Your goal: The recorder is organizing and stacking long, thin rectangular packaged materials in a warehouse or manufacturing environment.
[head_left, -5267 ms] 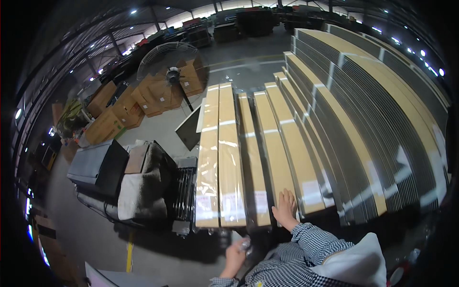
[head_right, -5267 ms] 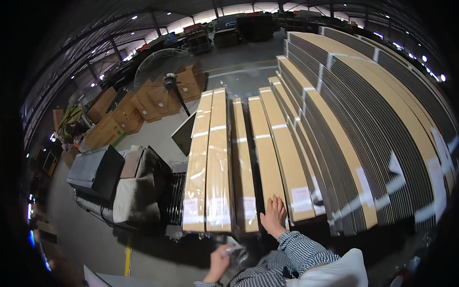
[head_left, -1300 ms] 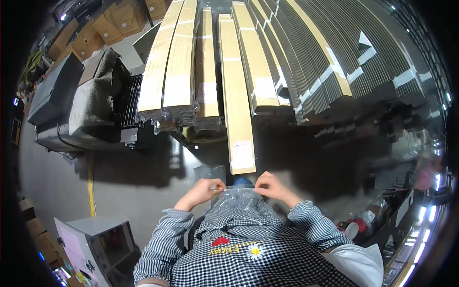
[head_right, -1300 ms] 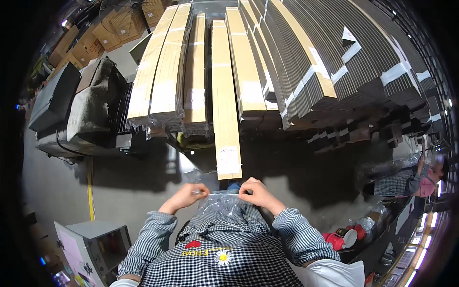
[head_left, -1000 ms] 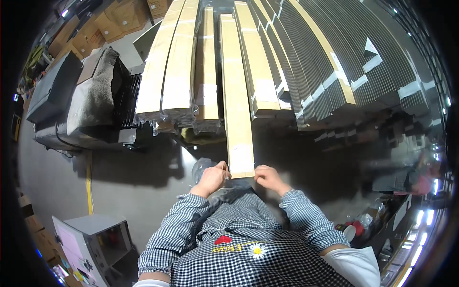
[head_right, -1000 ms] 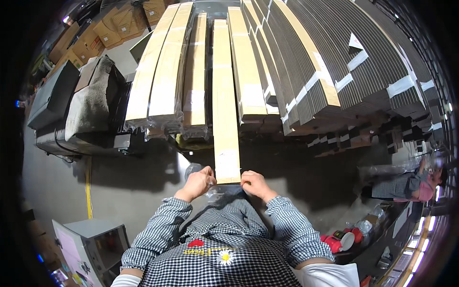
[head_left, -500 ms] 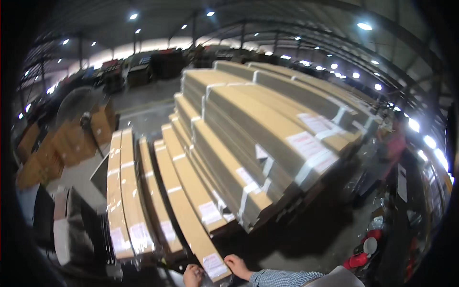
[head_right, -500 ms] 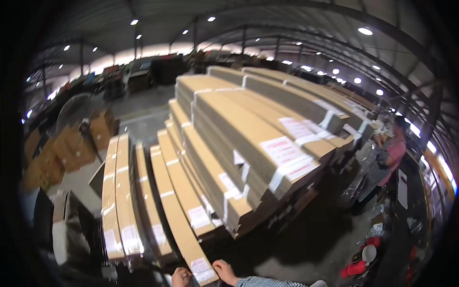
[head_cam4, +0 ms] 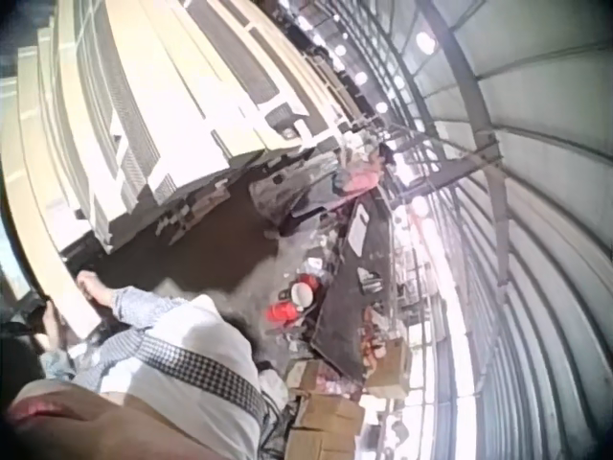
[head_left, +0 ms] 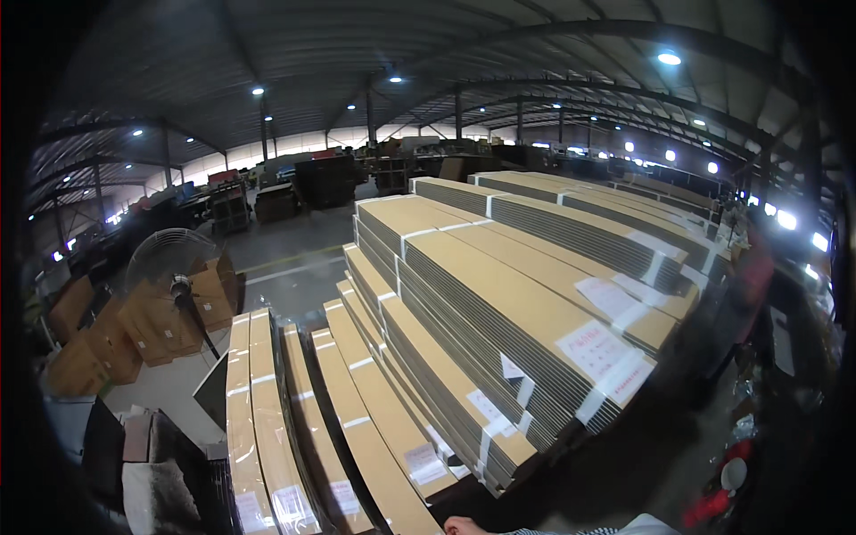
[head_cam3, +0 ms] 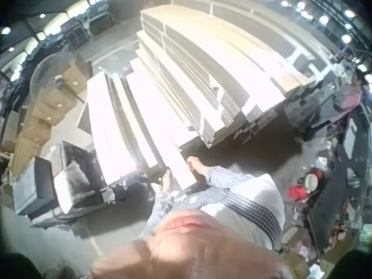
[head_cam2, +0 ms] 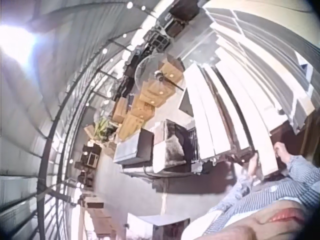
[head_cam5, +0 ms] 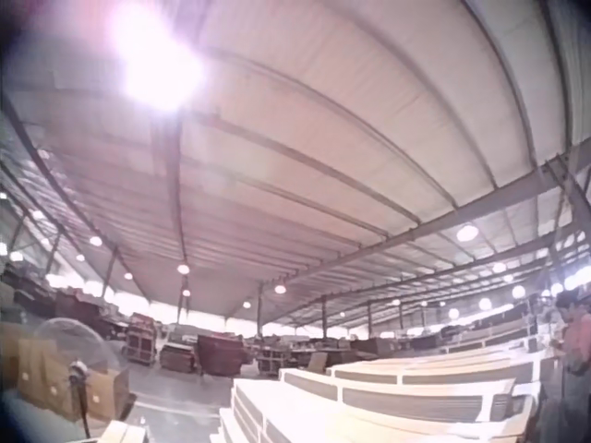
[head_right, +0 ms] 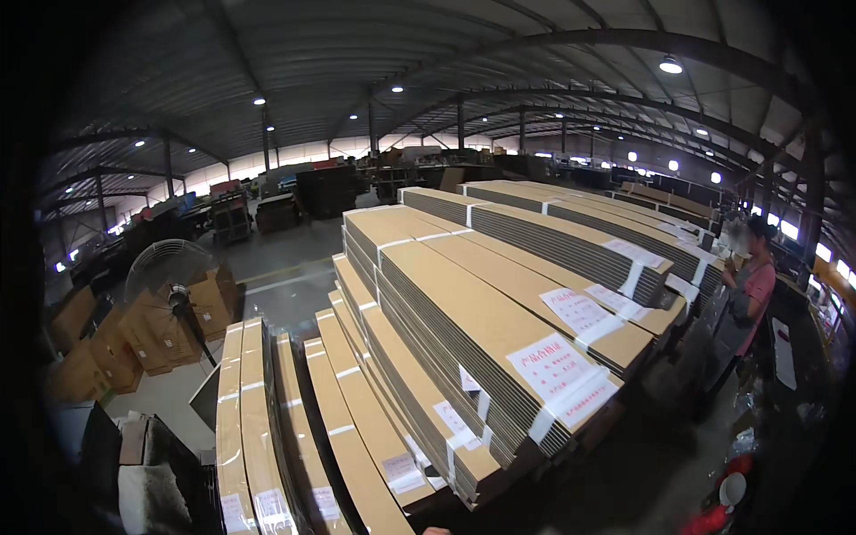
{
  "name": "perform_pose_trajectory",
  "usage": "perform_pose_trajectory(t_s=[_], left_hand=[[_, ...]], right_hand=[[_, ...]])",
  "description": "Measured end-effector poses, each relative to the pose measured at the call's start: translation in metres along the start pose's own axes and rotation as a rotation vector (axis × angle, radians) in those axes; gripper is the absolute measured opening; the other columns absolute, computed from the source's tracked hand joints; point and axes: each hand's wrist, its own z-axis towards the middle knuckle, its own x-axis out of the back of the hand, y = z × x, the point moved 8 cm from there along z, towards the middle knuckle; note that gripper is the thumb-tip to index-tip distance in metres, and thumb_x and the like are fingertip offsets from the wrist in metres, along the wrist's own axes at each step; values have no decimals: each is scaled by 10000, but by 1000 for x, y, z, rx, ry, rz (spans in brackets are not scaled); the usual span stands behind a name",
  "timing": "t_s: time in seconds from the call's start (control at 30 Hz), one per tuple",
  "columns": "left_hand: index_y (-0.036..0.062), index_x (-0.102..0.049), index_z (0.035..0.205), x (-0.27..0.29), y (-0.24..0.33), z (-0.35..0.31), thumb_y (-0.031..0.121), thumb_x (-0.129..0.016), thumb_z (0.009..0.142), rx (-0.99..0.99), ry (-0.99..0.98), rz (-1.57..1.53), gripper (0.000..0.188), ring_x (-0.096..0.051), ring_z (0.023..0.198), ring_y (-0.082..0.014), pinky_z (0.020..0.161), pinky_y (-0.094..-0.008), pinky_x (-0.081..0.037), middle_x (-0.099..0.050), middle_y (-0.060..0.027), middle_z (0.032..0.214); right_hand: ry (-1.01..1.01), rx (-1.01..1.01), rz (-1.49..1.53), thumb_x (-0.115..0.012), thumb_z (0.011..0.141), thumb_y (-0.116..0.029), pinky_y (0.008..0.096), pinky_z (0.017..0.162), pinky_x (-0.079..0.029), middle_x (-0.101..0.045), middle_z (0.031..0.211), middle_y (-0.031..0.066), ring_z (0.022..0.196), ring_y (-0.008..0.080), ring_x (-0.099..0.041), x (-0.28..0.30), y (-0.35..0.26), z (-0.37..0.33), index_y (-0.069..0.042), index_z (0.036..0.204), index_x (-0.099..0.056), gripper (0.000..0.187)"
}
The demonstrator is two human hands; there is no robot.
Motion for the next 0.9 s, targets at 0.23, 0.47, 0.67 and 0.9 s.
perform_pose_trajectory(t_s=[0.23,0.47,0.67,0.9], left_hand=[[-6,-700,972,1,43,-3,159,-461,948,46,142,-90,291,-664,863,-256,782,-353,-518,-707,-161,912],[-20,-699,981,31,64,-28,140,-457,949,93,451,-364,291,-661,854,-240,776,-345,-517,-710,-152,903],[-49,-670,1112,35,105,-86,88,-469,928,-30,518,-388,305,-661,891,-201,804,-298,-513,-715,-153,1005],[83,-639,1231,13,-2,-133,125,-512,880,157,64,-9,375,-664,944,-351,842,-391,-523,-685,-206,1072]], right_hand=[[-145,-395,69,-502,865,-97,316,518,-404,-588,679,47,575,159,-517,5,58,21,-52,743,-627,180],[75,-82,172,-488,876,-88,314,571,-433,-615,752,64,652,164,-552,-35,30,33,-47,798,-628,165],[151,249,282,-469,891,-74,334,673,-466,-637,869,108,782,205,-585,-33,11,-5,-23,884,-614,154],[-45,269,-612,-513,910,-80,410,837,-465,-632,982,186,940,347,-582,-10,69,-14,43,1002,-582,168]])
